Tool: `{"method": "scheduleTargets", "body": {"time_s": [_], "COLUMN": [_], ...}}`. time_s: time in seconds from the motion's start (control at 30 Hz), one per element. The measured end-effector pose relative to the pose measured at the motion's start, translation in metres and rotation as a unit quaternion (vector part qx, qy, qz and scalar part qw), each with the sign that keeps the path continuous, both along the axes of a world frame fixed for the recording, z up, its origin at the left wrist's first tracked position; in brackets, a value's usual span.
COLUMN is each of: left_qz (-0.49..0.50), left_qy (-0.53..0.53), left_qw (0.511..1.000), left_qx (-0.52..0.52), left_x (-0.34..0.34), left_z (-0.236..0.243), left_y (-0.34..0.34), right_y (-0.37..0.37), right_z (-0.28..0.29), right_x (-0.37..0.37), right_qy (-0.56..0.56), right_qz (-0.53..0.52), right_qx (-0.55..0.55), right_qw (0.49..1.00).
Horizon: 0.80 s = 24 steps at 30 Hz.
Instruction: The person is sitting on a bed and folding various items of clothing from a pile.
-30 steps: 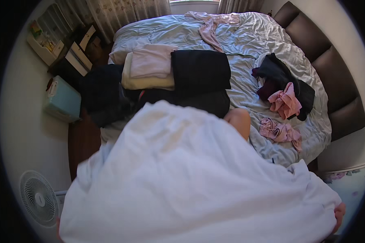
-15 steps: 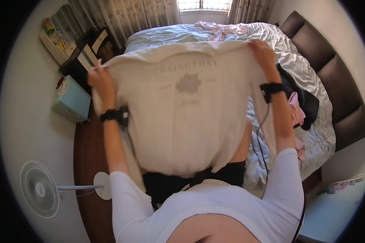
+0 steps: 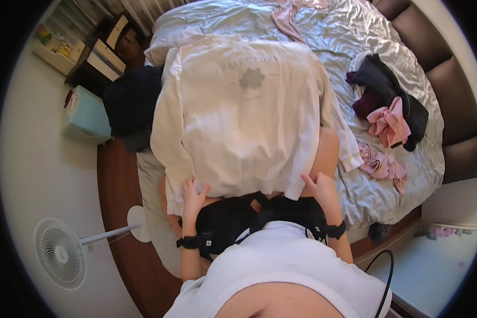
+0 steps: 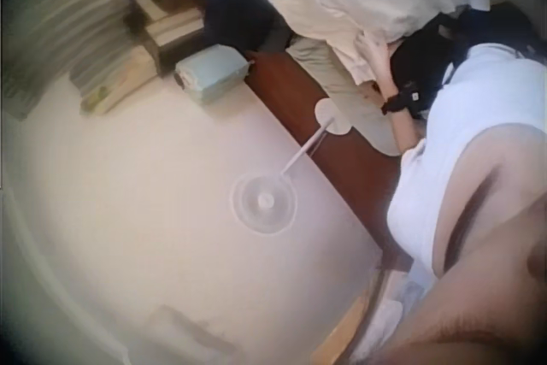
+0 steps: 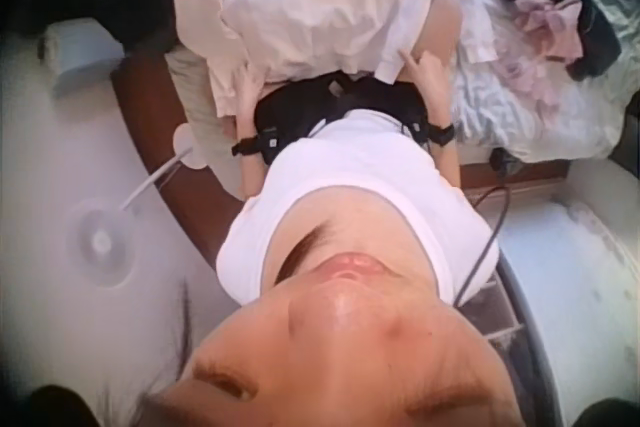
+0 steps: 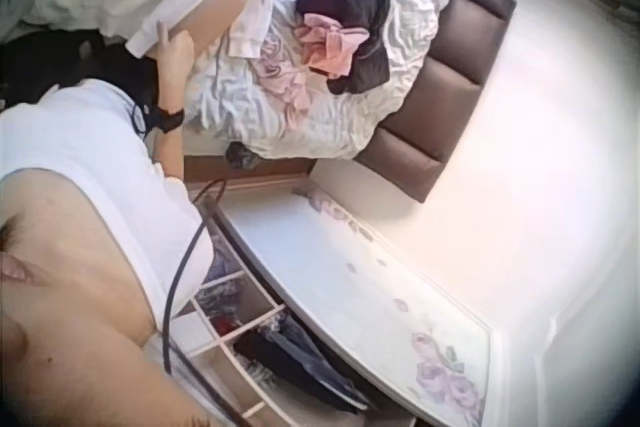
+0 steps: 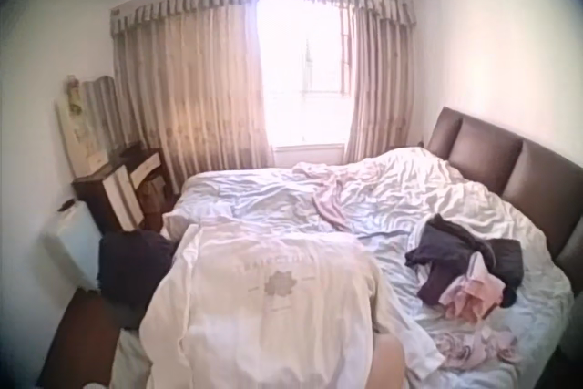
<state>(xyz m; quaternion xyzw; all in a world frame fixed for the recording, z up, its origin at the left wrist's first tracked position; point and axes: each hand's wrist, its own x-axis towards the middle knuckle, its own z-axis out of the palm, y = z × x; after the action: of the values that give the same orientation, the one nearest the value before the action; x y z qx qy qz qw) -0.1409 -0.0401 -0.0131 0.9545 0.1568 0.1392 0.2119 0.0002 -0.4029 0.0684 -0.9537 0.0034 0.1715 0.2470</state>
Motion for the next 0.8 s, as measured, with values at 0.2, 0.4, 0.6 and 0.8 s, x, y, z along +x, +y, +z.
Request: {"method": "scheduleTargets", "body": {"time_s": [0.2,0.4,0.6,0.8], "left_qz": [0.123,0.141,0.138,0.179], "left_qy": [0.054,-0.003,0.056,0.012], "left_qw": [0.934,0.984,0.951,0.759], "left_qx": [-0.33,-0.106,-0.271,-0.626], "left_x": [0.029,0.02,0.033,0.007], "left_z": [0.032,-0.012,-0.004,0.067], "left_y": [-0.029,-0.026,-0.018,-0.019], "right_y": [0.01,-0.051,-0.106,-0.121], "right_z": [-0.017,0.025,-0.005,0.0], "right_x": [0.003,0.013,0.0,0.007], "right_qy": [-0.058,0.122,0.115,0.082], "right_qz": [0.112,-0.152,-0.197,-0.214], "right_qx": [-0.015,0.455,0.339,0.311], "right_qw": [0.992,0.869,0.913,0.922]}}
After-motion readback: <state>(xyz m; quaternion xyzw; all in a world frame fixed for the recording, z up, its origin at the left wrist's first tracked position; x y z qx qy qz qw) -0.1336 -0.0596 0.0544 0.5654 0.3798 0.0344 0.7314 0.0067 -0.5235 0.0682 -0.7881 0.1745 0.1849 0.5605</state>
